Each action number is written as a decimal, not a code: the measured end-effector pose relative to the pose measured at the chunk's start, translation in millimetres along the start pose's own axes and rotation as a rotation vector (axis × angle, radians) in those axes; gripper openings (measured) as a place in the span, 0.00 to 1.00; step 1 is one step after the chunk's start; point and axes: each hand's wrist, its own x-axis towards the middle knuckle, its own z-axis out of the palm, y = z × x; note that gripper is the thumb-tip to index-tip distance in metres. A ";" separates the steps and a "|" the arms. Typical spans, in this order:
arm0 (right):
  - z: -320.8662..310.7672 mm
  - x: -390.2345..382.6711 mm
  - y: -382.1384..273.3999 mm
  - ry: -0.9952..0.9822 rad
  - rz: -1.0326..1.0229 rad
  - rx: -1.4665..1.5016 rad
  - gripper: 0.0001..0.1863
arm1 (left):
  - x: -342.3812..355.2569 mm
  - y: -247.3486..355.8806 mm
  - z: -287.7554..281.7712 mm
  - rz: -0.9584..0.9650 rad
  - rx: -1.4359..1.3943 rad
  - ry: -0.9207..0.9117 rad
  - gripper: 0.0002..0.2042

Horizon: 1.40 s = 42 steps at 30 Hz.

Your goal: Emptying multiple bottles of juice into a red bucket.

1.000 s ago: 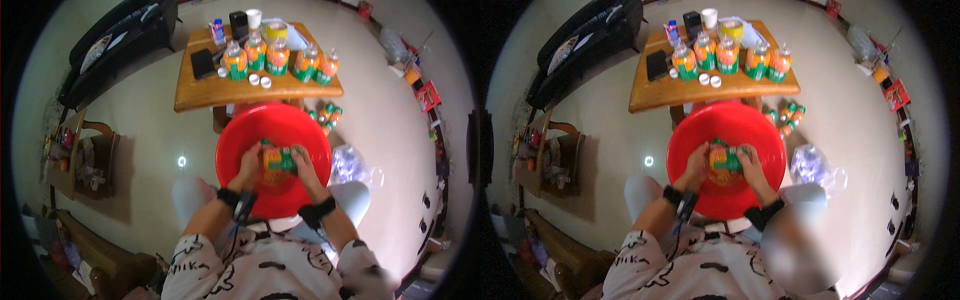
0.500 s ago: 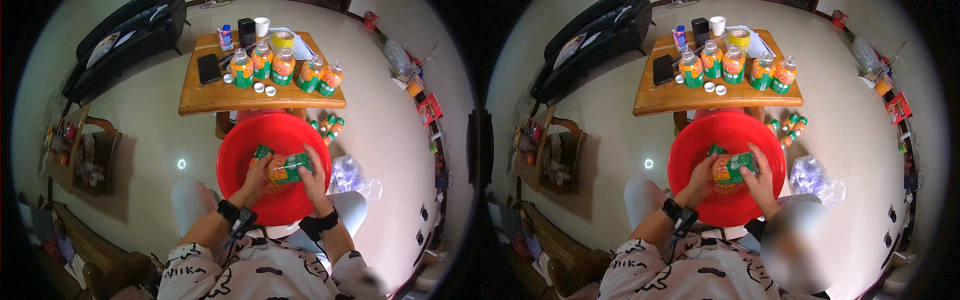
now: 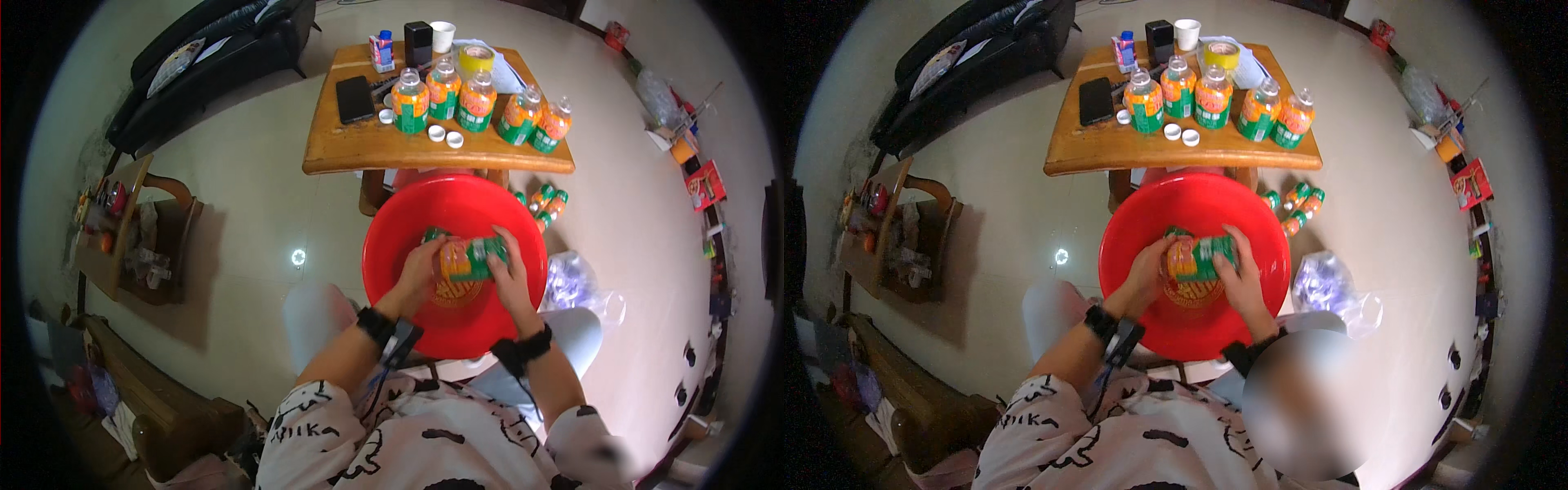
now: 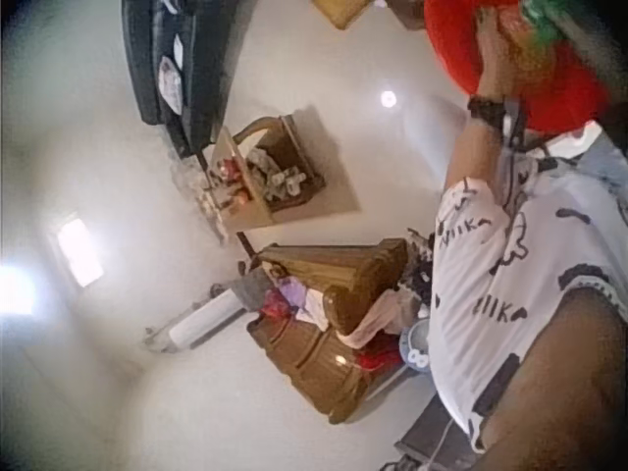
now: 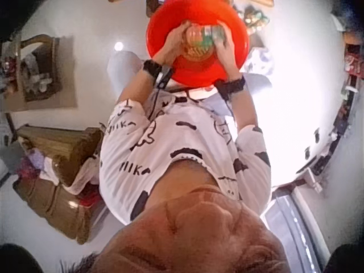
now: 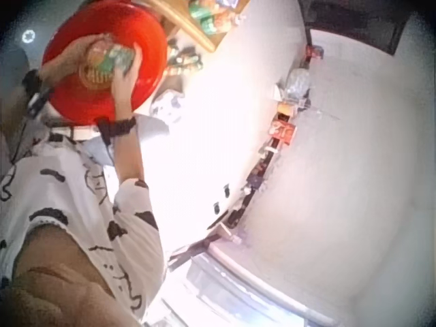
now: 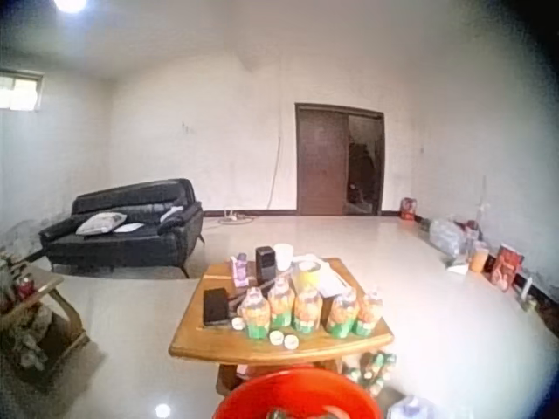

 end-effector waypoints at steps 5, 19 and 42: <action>-3.2 10.4 0.8 -0.073 0.115 -0.015 0.25 | 5.5 2.4 1.7 -0.025 0.017 0.016 0.16; 23.0 -5.5 19.3 -0.103 0.348 0.028 0.26 | 22.4 11.5 -25.1 0.023 0.130 0.098 0.17; 28.1 -12.8 14.5 -0.030 0.746 0.282 0.36 | 29.0 11.8 -17.6 0.191 0.289 0.272 0.12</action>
